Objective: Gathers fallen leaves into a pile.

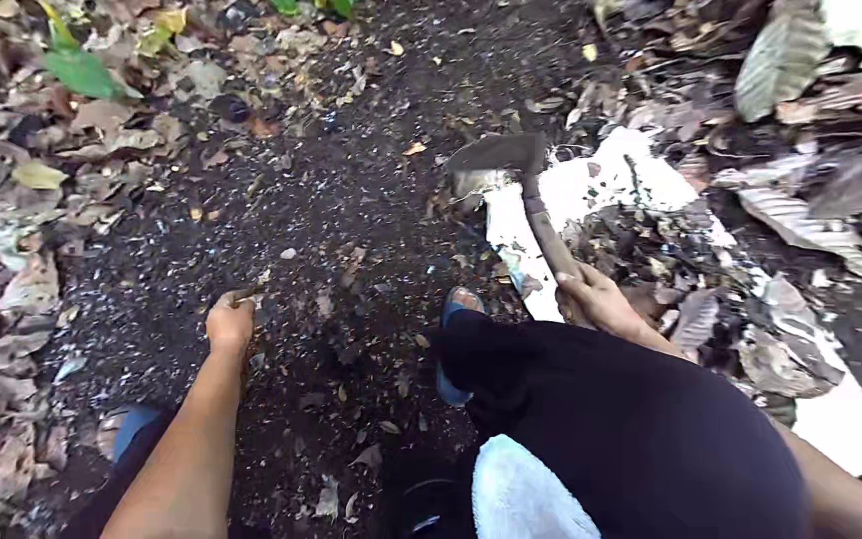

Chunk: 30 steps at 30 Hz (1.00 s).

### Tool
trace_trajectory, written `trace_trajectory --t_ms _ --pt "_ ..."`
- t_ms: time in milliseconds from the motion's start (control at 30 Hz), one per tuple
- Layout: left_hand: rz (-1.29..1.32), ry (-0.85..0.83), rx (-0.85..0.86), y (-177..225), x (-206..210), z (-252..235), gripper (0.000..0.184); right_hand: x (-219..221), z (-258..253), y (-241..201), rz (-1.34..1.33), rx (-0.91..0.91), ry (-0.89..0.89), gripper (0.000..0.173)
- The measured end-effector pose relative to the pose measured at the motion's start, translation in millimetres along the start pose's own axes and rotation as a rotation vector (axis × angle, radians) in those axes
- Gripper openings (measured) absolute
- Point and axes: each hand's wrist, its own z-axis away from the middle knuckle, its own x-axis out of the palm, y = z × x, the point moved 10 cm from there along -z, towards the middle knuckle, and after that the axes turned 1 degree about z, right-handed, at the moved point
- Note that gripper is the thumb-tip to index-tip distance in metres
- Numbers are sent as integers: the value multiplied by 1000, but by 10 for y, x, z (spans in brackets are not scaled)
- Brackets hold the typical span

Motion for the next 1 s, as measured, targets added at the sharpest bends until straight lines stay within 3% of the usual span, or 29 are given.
trace_trajectory --t_ms 100,200,333,433,567,733,900,1000 --pt "-106 -11 -47 -272 -32 -158 39 818 -423 -38 203 131 -305 36" --pt "-166 -70 -50 -453 115 -386 39 1437 -637 82 396 228 -494 43" --pt "-284 -121 74 -638 322 -752 42 1538 -489 64 658 170 -687 48" --pt "-420 -166 132 -808 480 -993 57 1402 -299 -288 891 20 -647 55" --pt "-430 -283 -7 -994 737 -992 84 1137 -178 -964 1241 -232 -456 61" --pt "-352 -331 23 -789 1259 -263 99 1185 -68 -1691 1590 -424 -299 63" --pt "-335 -315 22 -540 1872 594 117 1655 -171 -2031 1685 -504 -281 50" --pt "-433 -228 41 -554 2093 764 113 1893 -217 -2174 1711 -473 -296 49"
